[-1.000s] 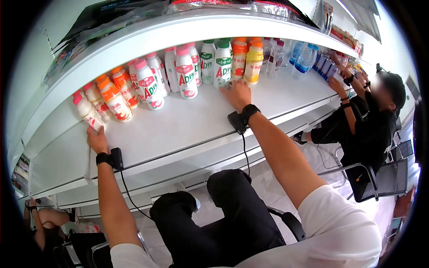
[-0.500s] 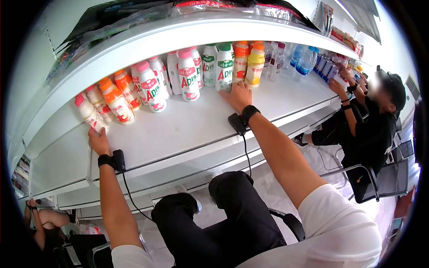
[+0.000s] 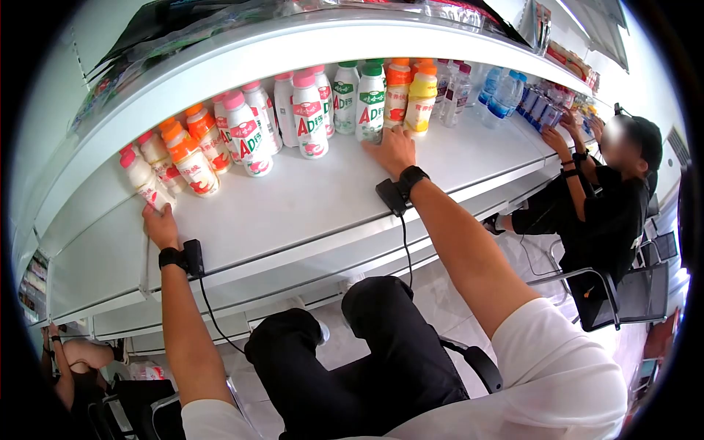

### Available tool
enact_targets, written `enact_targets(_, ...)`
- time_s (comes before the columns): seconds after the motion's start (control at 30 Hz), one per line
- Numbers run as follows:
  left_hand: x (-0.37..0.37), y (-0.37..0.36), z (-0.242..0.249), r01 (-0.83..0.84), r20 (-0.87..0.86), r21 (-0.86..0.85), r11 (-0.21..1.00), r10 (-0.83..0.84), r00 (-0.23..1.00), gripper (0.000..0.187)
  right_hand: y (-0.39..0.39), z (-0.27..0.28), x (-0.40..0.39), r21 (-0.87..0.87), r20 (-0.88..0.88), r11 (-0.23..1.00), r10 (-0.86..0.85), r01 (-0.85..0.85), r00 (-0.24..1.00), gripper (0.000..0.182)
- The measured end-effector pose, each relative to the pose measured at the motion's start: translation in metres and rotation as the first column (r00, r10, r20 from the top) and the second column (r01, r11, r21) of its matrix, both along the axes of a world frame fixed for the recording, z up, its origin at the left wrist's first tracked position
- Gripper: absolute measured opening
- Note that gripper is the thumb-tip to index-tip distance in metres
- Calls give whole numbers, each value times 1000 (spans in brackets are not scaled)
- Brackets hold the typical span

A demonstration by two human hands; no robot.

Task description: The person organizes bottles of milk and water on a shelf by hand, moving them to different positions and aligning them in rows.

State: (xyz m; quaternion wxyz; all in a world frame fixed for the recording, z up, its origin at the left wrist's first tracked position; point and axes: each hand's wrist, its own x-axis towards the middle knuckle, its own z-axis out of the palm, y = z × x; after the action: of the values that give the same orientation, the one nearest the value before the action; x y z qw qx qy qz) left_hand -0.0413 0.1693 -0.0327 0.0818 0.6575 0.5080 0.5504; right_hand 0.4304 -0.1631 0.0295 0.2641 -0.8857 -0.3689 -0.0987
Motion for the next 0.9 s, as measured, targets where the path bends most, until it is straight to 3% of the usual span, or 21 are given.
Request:
enact_targets(0.2,2,-2,2,-23,5,1,1000,23,1000,48,-2,-3,3,21,0,998,55,-55,998,55)
enact_targets(0.4,6,-20,17,22,0,-117,993,-23,1000,59,-1,-5,1,18,14,999,43,-43,999,55)
enact_targets(0.5,1,2,1,-121,-81,-33,992,118,990,66,2,-5,-2,18,65,1000,12,-13,998,56)
enact_targets(0.53,-1,3,-1,-83,-10,-43,996,83,997,70,3,-5,-3,20,81,1000,1,-3,997,57)
enact_targets(0.63,-1,7,-5,-260,-187,95,961,274,943,70,2,-4,-3,0,61,1000,-4,4,998,57)
enact_targets(0.67,-1,6,-5,-258,-186,73,963,267,946,67,1,-2,-3,-12,55,1000,-4,4,998,56)
enact_targets(0.77,1,-10,15,-32,-244,-43,999,21,970,62,3,-1,-2,-7,65,1000,-12,13,998,56)
enact_targets(0.8,0,2,4,-64,-233,13,998,65,970,58,2,0,-3,-5,52,1000,-11,11,999,57)
enact_targets(0.9,-1,8,3,-17,-185,-68,998,4,983,52,0,-4,-2,-2,59,1000,-27,27,998,57)
